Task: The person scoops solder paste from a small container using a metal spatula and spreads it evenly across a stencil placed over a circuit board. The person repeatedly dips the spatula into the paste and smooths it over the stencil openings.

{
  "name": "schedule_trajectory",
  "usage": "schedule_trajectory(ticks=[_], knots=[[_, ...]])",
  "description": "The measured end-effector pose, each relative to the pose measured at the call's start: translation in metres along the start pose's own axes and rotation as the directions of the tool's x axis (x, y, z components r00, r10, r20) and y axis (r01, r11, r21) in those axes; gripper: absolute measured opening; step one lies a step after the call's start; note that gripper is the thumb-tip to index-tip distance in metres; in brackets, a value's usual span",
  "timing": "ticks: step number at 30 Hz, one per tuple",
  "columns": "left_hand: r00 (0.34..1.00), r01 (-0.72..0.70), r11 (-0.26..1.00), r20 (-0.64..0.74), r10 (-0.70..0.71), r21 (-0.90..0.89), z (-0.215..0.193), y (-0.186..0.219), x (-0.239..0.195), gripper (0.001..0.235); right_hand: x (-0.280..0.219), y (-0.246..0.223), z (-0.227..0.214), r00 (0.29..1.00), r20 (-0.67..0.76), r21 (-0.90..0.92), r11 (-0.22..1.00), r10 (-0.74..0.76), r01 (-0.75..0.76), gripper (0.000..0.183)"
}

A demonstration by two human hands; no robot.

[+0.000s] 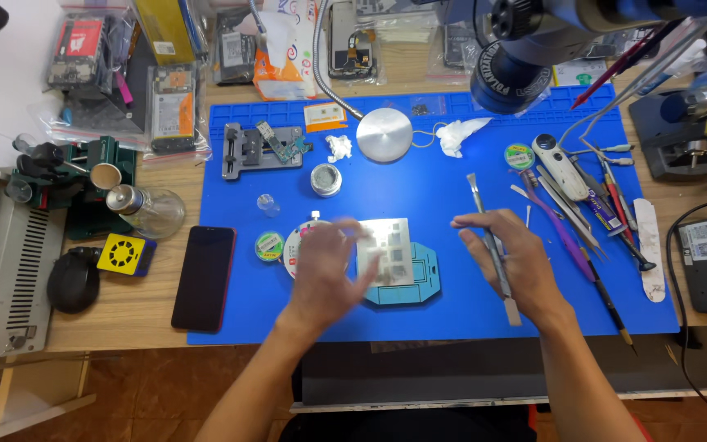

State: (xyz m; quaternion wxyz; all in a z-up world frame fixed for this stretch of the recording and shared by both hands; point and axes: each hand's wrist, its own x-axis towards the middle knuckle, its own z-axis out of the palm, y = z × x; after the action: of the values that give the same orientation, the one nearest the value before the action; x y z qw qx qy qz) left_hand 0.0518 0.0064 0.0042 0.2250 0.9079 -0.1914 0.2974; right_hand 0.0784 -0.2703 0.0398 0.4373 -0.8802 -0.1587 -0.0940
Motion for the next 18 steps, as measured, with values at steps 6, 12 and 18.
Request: schedule_trajectory(ticks=[6, 12, 18], knots=[[0.891, 0.404, 0.888, 0.124, -0.437, 0.220, -0.009, -0.043, 0.066, 0.090, -0.017, -0.022, -0.009, 0.993, -0.090, 0.147, 0.987, 0.081, -0.067, 0.027], [0.872, 0.339, 0.863, 0.218, -0.438, 0.375, 0.023, -0.080, 0.069, 0.050, -0.029, -0.009, -0.008, 0.988, -0.156, 0.289, 0.957, 0.018, 0.029, 0.032], [0.802, 0.595, 0.749, 0.272, -0.532, -0.290, -0.034, 0.033, 0.066, 0.057, -0.035, -0.015, -0.004, 0.965, -0.228, 0.408, 0.913, 0.129, -0.025, 0.023]])
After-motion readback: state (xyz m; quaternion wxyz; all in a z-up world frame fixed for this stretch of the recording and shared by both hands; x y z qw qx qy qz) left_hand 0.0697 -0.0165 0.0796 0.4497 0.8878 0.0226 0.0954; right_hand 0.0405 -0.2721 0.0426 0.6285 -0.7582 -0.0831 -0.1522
